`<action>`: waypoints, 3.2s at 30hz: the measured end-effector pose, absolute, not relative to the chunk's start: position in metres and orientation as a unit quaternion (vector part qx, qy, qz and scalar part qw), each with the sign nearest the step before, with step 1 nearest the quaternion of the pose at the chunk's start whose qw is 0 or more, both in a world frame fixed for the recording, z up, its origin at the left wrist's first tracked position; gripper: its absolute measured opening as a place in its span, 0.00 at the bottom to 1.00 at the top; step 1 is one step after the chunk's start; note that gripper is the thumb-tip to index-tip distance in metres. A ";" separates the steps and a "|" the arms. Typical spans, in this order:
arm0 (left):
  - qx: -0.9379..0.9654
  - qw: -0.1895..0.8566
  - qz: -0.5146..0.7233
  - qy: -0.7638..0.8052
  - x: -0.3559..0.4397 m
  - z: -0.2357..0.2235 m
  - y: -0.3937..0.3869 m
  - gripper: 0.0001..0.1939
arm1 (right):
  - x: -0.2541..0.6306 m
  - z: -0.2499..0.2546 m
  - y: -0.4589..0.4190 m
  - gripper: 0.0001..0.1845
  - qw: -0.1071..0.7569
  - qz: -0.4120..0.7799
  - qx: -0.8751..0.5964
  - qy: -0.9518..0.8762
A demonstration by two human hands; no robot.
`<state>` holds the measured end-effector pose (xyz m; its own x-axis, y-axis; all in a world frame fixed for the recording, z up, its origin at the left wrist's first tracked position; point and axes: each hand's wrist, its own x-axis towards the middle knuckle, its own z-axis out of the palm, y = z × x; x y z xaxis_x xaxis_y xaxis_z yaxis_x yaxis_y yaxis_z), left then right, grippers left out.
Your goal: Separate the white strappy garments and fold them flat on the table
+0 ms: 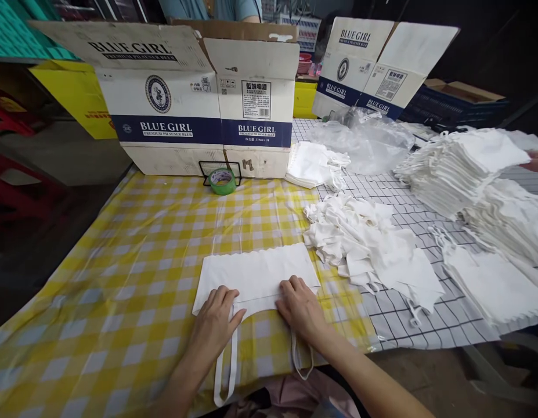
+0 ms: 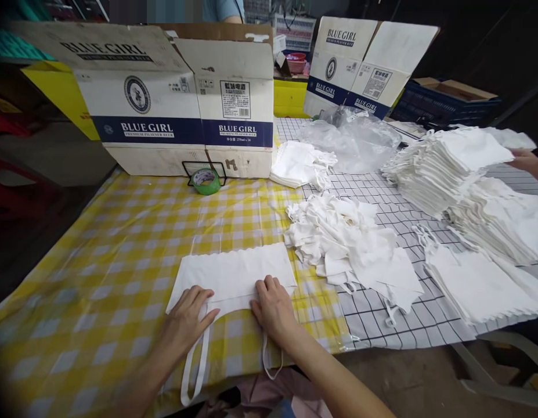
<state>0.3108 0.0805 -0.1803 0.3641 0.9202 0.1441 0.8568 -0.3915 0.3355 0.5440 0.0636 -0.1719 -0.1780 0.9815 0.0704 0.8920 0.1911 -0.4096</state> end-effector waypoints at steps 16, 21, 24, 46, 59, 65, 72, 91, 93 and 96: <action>0.806 0.154 0.155 0.550 0.336 -0.162 0.100 0.09 | 0.539 -0.185 0.060 0.15 0.192 0.145 -0.644 -0.726; 0.799 0.170 0.206 0.539 0.377 -0.152 0.129 0.13 | 0.537 -0.186 0.053 0.14 0.215 0.151 -0.623 -0.736; 0.801 0.121 0.191 0.554 0.396 -0.158 0.147 0.16 | 0.537 -0.188 0.049 0.14 0.225 0.157 -0.620 -0.735; 0.909 0.139 0.160 0.358 0.443 -0.154 0.085 0.11 | 0.586 -0.178 0.114 0.09 0.309 0.311 -0.732 -0.521; 0.829 0.362 0.177 0.388 0.448 -0.147 0.183 0.15 | 0.603 -0.162 0.092 0.15 0.470 0.665 -0.502 -0.291; 0.804 0.445 0.125 0.373 0.445 -0.150 0.212 0.14 | 0.609 -0.170 0.091 0.14 0.487 0.664 -0.505 -0.258; 0.779 0.367 0.185 0.473 0.435 -0.147 0.205 0.12 | 0.605 -0.174 0.094 0.14 0.491 0.651 -0.533 -0.223; 0.816 0.264 0.030 0.514 0.356 -0.153 0.138 0.03 | 0.592 -0.160 0.094 0.12 0.314 0.419 -0.681 -0.512; 0.805 0.262 0.051 0.529 0.354 -0.153 0.134 0.02 | 0.592 -0.161 0.094 0.12 0.286 0.353 -0.713 -0.534; 0.784 0.278 0.092 0.547 0.349 -0.152 0.129 0.03 | 0.589 -0.156 0.096 0.15 0.295 0.209 -0.723 -0.588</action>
